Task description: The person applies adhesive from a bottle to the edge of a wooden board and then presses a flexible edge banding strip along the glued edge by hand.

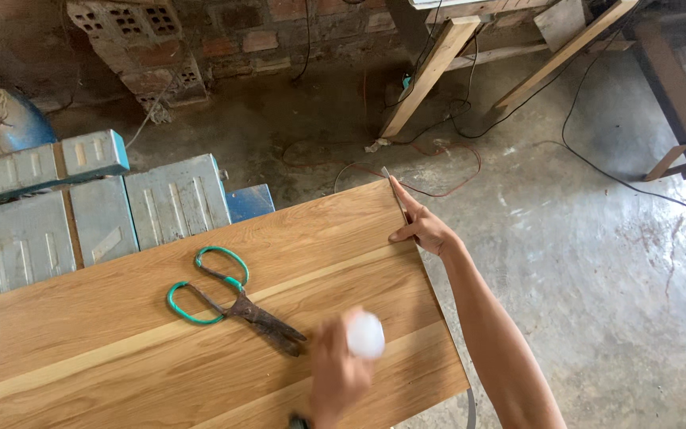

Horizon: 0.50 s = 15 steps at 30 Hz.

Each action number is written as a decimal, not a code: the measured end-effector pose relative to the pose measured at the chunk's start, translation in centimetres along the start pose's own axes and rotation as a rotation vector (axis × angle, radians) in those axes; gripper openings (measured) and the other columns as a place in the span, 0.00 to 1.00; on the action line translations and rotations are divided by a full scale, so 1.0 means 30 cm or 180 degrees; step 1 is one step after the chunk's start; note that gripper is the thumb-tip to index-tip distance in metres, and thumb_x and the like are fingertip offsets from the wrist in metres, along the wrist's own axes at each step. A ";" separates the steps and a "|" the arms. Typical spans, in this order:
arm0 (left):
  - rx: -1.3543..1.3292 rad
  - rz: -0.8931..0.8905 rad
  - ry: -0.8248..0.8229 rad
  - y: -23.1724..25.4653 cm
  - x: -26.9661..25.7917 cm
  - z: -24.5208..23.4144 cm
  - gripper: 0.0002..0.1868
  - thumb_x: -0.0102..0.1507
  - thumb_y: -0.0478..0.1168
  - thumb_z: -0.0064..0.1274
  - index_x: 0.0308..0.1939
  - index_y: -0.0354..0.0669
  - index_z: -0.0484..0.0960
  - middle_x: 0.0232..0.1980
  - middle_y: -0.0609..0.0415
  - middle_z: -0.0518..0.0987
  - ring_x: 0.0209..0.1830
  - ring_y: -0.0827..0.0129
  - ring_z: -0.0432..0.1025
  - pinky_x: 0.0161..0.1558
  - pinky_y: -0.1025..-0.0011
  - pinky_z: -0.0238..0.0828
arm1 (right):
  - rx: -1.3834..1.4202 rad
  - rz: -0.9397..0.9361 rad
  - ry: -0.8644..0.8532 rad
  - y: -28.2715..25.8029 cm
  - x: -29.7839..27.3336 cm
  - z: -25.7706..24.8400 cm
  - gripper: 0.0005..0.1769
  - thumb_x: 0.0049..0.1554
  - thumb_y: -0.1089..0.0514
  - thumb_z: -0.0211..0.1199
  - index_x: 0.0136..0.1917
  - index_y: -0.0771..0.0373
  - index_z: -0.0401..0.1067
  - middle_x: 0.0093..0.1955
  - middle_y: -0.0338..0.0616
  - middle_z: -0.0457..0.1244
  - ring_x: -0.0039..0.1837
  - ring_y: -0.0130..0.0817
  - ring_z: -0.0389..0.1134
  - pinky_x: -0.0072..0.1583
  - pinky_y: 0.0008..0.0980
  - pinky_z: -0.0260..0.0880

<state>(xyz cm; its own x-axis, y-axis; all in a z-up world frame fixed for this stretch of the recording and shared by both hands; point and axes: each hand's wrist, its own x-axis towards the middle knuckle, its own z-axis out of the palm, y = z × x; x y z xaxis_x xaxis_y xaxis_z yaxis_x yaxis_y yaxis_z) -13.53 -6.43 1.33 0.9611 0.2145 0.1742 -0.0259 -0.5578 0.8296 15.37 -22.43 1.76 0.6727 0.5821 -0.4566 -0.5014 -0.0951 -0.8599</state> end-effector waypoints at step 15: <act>0.2077 0.0904 -0.0744 -0.287 0.909 -0.091 0.36 0.52 0.40 0.67 0.62 0.59 0.67 0.56 0.57 0.72 0.64 0.57 0.66 0.62 0.51 0.60 | 0.0134 -0.0061 0.0579 0.067 -0.007 0.003 0.75 0.30 0.80 0.74 0.83 0.34 0.53 0.70 0.57 0.64 0.65 0.52 0.67 0.63 0.46 0.69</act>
<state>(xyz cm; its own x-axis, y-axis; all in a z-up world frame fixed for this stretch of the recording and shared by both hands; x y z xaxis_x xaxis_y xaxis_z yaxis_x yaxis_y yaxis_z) 12.14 6.40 0.39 0.9770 -0.1440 0.1573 -0.1832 -0.9442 0.2737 14.18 -22.66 0.15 0.7677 0.4276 -0.4772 -0.5073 -0.0494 -0.8603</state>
